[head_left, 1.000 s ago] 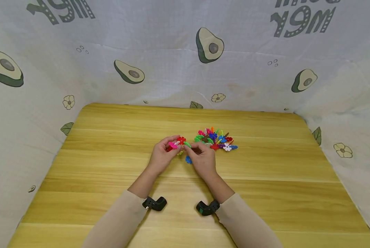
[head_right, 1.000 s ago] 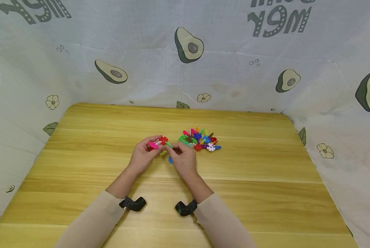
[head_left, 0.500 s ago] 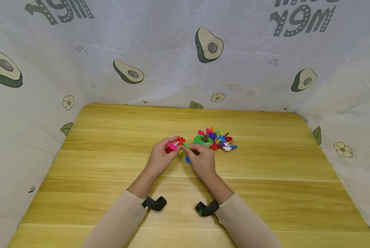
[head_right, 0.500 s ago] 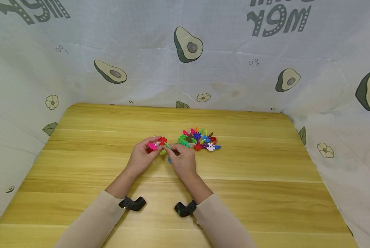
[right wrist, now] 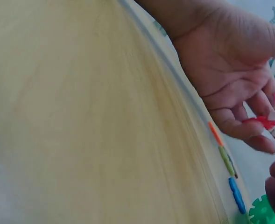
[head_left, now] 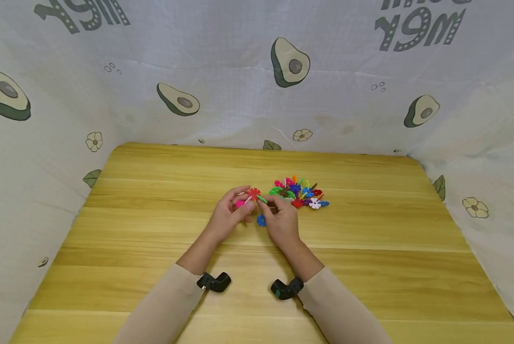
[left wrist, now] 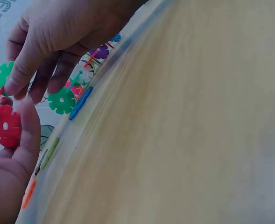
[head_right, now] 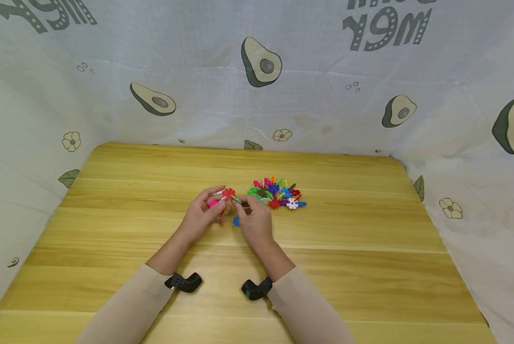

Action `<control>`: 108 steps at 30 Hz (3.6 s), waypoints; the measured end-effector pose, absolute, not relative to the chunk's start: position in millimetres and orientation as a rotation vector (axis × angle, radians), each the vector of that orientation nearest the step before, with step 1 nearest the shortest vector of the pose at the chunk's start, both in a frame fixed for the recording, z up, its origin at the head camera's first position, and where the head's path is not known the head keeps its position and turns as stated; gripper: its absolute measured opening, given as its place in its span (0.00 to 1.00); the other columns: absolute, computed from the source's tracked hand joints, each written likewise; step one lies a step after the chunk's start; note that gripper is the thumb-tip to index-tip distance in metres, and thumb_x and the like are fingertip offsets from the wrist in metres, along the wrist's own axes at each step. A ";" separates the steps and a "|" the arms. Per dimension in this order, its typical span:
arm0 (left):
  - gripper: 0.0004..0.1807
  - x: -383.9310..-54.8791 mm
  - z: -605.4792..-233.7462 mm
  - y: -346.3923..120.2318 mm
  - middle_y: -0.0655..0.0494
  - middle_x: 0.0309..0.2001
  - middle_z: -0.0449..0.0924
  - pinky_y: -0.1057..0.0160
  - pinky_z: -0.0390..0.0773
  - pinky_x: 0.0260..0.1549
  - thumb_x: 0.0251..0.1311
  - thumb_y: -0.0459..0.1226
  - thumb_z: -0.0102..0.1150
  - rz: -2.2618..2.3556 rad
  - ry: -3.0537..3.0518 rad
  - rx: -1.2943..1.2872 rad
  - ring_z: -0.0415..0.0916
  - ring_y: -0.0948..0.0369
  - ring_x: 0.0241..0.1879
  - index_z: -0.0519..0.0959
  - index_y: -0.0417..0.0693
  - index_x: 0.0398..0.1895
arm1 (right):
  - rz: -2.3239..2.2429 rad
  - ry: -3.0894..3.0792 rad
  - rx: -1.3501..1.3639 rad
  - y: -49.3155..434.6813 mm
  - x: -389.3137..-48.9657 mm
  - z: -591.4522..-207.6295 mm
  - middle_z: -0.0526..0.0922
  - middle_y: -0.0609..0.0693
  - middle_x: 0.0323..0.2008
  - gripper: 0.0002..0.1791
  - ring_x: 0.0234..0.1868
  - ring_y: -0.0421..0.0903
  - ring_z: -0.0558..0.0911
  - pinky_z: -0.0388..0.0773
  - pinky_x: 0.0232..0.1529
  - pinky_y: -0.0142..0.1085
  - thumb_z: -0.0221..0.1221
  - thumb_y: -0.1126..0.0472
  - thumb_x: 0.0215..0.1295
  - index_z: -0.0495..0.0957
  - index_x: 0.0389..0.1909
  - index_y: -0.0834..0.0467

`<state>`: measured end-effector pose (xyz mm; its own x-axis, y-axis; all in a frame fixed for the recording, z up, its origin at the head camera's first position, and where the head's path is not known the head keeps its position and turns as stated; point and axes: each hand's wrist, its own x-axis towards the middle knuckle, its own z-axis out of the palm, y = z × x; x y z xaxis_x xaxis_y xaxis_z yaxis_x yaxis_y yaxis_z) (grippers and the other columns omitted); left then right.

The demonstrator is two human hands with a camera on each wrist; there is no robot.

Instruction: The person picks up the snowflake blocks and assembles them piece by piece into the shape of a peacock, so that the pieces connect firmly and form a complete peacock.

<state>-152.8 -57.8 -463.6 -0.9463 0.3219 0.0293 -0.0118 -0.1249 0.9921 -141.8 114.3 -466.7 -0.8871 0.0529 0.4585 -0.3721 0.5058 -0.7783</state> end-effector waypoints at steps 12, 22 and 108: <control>0.05 -162.7 -466.2 -56.9 0.57 0.38 0.82 0.74 0.83 0.31 0.78 0.36 0.48 2.559 1.445 -0.175 0.83 0.67 0.34 0.75 0.48 0.44 | 1.000 -2.488 0.414 145.7 -155.7 -461.9 0.86 0.54 0.39 0.15 0.34 0.48 0.82 0.83 0.34 0.40 0.72 0.59 0.61 0.85 0.47 0.59; 0.06 -162.1 -466.6 -58.4 0.55 0.38 0.81 0.68 0.88 0.32 0.79 0.36 0.46 2.561 1.414 -0.162 0.84 0.65 0.34 0.73 0.49 0.42 | 0.657 -2.606 -0.193 184.9 -169.4 -456.4 0.84 0.60 0.33 0.16 0.41 0.59 0.77 0.73 0.46 0.50 0.66 0.52 0.67 0.87 0.37 0.63; 0.14 -144.1 -463.1 -39.6 0.51 0.47 0.79 0.67 0.88 0.42 0.71 0.27 0.56 2.580 1.943 0.294 0.86 0.52 0.42 0.68 0.34 0.54 | 2.529 -1.712 -0.037 122.4 -151.5 -458.5 0.84 0.39 0.33 0.19 0.35 0.34 0.83 0.83 0.38 0.24 0.49 0.70 0.77 0.81 0.33 0.45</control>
<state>-144.1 -39.6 -463.1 -0.9785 0.0276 0.2046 0.1890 -0.2785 0.9417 -151.5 122.4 -458.5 -0.9959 0.0857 0.0289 -0.0587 -0.3691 -0.9275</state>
